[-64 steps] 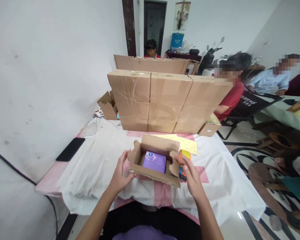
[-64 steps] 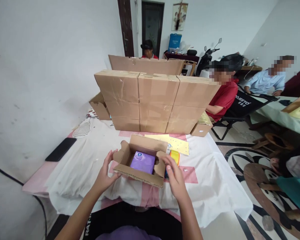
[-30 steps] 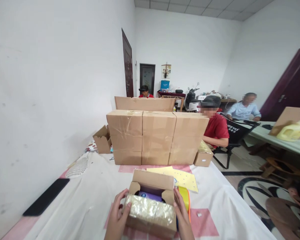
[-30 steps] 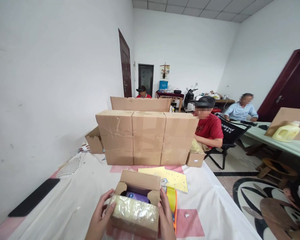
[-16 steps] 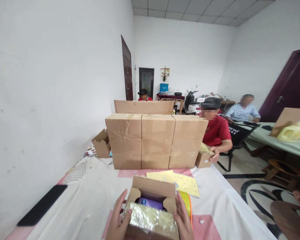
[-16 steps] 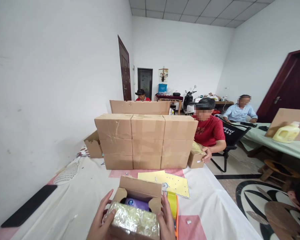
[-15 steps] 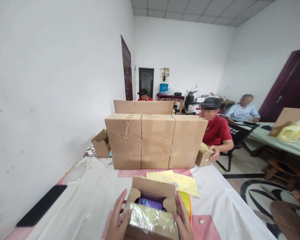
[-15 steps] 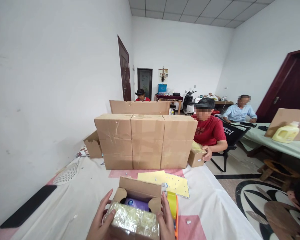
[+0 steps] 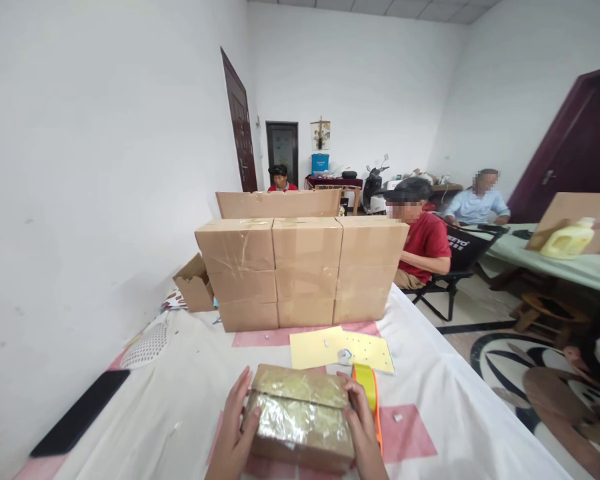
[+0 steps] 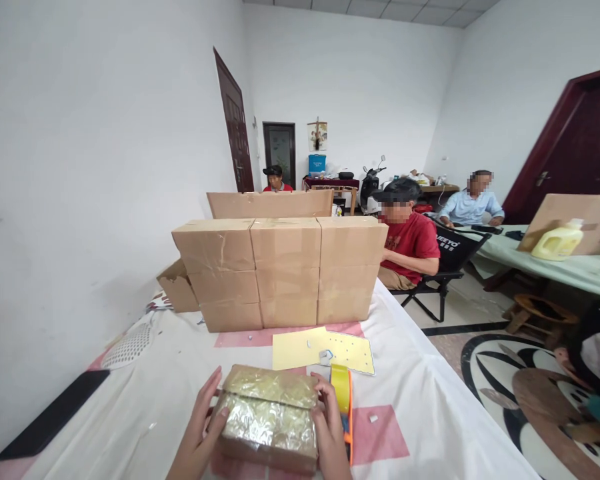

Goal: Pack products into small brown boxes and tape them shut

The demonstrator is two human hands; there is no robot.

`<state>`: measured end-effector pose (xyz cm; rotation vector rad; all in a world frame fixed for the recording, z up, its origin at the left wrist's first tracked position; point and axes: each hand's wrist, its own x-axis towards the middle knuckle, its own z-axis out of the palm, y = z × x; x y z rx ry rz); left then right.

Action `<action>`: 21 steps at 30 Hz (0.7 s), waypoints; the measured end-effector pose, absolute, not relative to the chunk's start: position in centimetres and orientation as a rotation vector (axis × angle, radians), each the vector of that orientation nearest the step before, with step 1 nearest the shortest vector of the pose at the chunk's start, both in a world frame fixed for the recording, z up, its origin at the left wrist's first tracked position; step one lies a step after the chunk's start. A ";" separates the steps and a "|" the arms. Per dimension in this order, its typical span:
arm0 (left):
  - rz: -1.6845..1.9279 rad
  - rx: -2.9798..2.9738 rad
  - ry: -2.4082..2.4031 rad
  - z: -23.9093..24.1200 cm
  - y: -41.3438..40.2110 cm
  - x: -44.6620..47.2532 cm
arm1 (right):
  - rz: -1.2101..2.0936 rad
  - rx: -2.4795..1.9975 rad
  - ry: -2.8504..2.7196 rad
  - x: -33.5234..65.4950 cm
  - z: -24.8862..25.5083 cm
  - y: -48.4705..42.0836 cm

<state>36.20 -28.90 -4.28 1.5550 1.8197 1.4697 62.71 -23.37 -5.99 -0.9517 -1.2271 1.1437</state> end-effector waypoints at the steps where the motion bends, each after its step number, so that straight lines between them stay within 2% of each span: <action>1: 1.437 1.655 1.811 -4.4 -28.8 35.9 | 1.151 -0.955 -1.235 62.8 -6.1 -23.5; 6: 1.249 1.995 1.824 -4.3 -28.6 34.6 | 1.160 -0.965 -1.233 62.8 -6.3 -24.1; 21: 0.882 2.177 1.994 -0.8 -29.1 35.3 | 1.144 -0.972 -1.105 61.9 -2.6 -22.5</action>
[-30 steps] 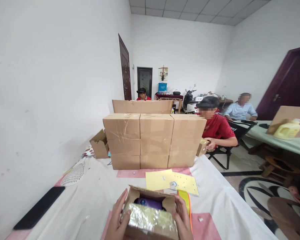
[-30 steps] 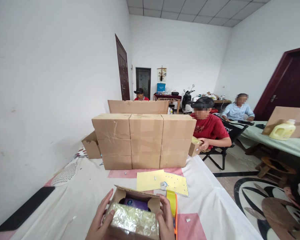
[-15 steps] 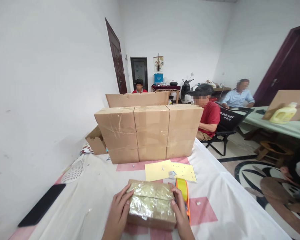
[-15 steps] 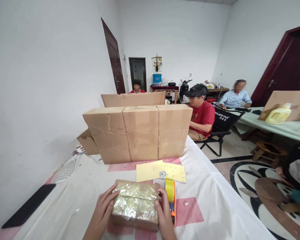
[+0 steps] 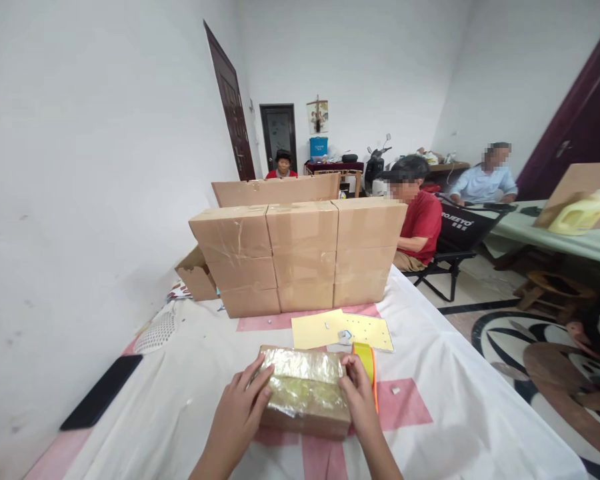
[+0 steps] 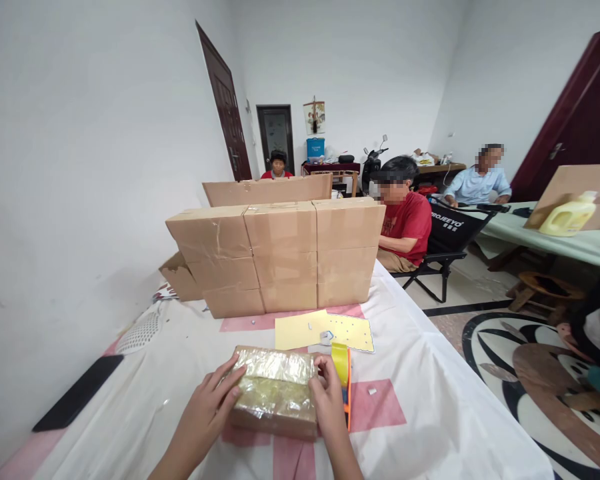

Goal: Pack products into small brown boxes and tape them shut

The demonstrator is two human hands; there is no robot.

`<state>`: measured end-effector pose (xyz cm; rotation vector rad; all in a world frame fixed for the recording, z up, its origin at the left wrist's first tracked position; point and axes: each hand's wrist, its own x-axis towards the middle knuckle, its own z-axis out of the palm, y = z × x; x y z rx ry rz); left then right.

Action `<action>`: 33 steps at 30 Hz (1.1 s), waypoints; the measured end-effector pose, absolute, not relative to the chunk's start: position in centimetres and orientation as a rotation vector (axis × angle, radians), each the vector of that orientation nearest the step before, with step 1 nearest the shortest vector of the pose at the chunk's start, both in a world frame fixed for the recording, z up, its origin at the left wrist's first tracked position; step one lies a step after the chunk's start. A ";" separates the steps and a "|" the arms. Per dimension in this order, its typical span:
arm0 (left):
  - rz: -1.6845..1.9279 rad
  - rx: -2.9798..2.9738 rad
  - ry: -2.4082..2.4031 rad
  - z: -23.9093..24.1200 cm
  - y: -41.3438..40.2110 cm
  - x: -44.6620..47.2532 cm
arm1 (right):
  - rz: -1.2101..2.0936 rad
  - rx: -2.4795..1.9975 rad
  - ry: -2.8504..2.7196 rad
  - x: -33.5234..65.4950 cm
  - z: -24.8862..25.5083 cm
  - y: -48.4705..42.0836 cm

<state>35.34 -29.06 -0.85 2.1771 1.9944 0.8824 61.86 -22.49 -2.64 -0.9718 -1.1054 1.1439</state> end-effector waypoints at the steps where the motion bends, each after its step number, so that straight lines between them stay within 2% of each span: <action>1: 0.870 2.168 2.000 -0.8 -29.1 35.4 | 1.145 -0.975 -1.100 61.8 -2.6 -22.5; 33: 1.109 1.984 1.944 -1.8 -29.9 36.9 | 1.127 -0.929 -1.108 62.3 -2.7 -22.4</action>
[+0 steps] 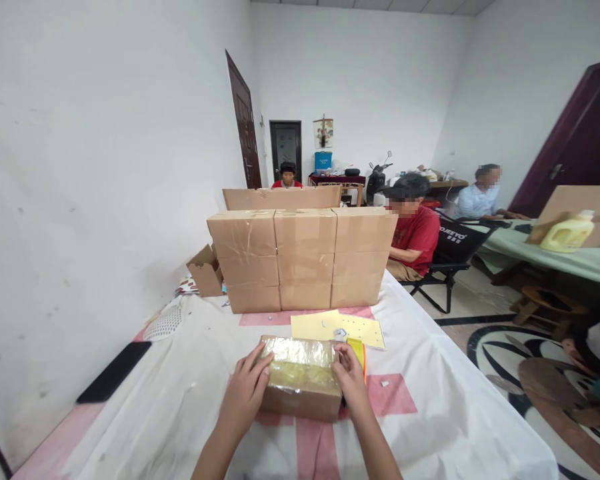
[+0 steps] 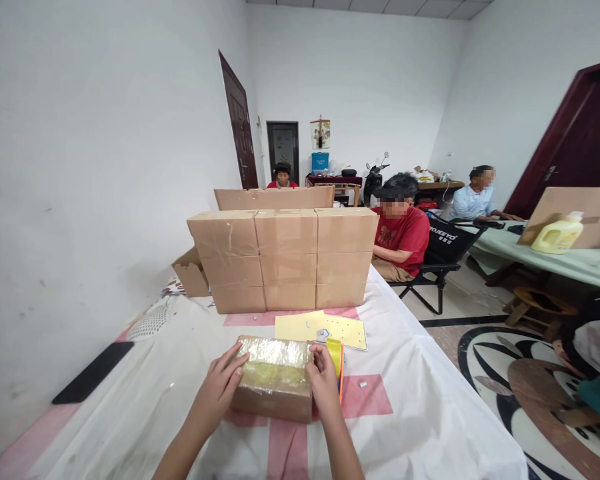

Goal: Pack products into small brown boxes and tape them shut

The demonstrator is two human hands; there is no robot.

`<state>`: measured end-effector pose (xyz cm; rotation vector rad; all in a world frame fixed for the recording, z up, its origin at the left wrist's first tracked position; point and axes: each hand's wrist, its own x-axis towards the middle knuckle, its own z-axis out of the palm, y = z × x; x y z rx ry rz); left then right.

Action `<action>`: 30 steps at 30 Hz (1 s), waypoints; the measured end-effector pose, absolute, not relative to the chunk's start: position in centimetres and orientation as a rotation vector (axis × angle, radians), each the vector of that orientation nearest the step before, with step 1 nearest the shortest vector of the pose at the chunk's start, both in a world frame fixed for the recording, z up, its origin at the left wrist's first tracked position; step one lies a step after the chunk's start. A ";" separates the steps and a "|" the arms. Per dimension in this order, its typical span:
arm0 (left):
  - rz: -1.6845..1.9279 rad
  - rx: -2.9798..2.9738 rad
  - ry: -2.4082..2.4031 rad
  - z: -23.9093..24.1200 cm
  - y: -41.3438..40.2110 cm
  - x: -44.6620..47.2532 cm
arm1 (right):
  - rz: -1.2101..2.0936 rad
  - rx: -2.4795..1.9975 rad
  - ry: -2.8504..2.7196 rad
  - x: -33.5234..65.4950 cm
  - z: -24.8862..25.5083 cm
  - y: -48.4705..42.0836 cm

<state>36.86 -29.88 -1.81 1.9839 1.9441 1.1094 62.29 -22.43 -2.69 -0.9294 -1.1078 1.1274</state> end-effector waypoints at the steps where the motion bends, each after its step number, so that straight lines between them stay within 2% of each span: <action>1: 1.119 1.975 1.949 -1.7 -30.0 36.9 | 1.125 -0.927 -1.115 62.3 -2.7 -22.4; 15: 1.211 2.011 1.956 -3.8 -29.8 36.5 | 1.131 -0.855 -1.073 62.0 -3.7 -21.8; 30: 1.245 1.966 1.988 -3.3 -30.4 37.1 | 1.044 -0.950 -1.224 62.1 -2.9 -21.0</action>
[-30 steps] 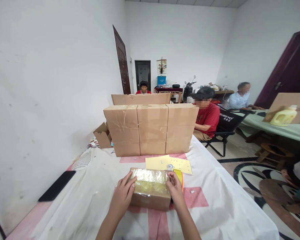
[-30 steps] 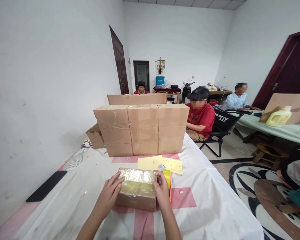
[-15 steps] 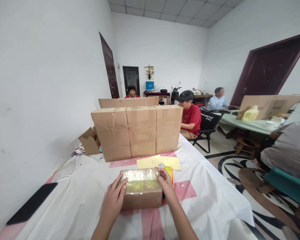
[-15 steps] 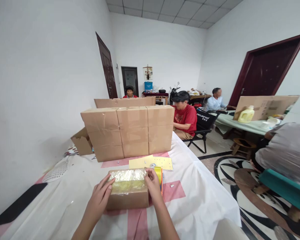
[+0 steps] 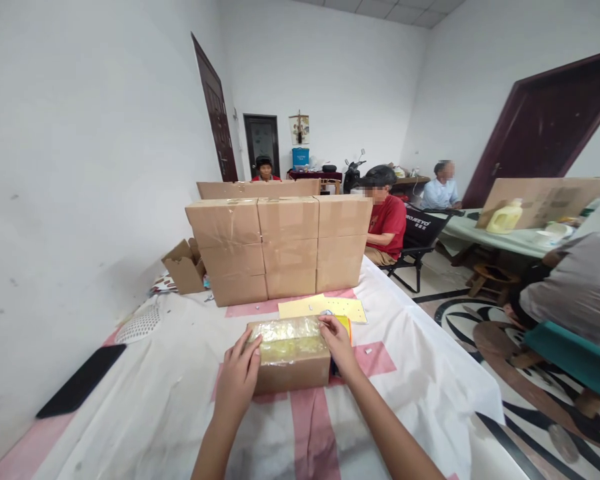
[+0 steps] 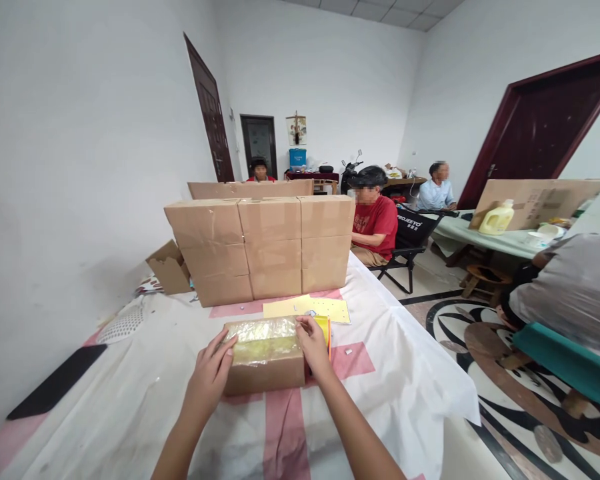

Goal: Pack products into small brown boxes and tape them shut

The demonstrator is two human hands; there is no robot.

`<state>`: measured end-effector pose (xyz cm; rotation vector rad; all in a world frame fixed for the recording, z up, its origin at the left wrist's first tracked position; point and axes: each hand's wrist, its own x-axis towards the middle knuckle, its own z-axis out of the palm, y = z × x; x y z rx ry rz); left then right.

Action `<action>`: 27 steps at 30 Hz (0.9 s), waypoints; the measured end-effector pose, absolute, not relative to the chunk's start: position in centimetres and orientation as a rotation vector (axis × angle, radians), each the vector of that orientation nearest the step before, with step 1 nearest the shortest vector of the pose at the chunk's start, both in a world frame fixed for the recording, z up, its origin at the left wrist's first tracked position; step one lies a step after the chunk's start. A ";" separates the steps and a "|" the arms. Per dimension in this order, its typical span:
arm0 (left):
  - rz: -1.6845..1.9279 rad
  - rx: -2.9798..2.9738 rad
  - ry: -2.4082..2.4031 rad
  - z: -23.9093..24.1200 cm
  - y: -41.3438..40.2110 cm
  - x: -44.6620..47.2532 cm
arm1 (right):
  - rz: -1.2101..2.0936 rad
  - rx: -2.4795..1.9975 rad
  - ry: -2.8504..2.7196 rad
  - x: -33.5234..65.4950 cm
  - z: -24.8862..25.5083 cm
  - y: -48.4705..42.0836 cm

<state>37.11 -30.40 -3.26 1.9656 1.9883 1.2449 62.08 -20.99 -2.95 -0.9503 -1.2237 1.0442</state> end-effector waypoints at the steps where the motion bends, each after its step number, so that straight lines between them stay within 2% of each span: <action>1: 1.241 1.955 2.008 -3.3 -30.5 37.2 | 1.027 -0.961 -1.266 62.1 -2.7 -20.7; 7: 1.272 1.903 2.059 -3.4 -30.9 37.6 | 0.895 -1.027 -1.510 62.6 -2.2 -20.2; 13: 1.316 1.907 2.042 -3.8 -31.3 36.9 | 0.351 -0.936 -1.563 67.0 -3.5 -22.0; 16: 1.349 1.946 2.028 -3.9 -31.3 36.8 | 0.276 -0.985 -1.510 69.5 -2.7 -21.3; 19: 1.364 1.963 2.024 -3.7 -31.1 37.0 | 0.415 -1.183 -1.444 71.2 -2.2 -19.8; 23: 1.368 1.937 2.044 -3.6 -30.9 37.4 | 0.821 -1.523 -1.453 71.5 -2.7 -18.6; 27: 1.388 1.920 2.059 -3.5 -31.0 37.6 | 1.090 -1.634 -1.449 70.0 -2.8 -18.7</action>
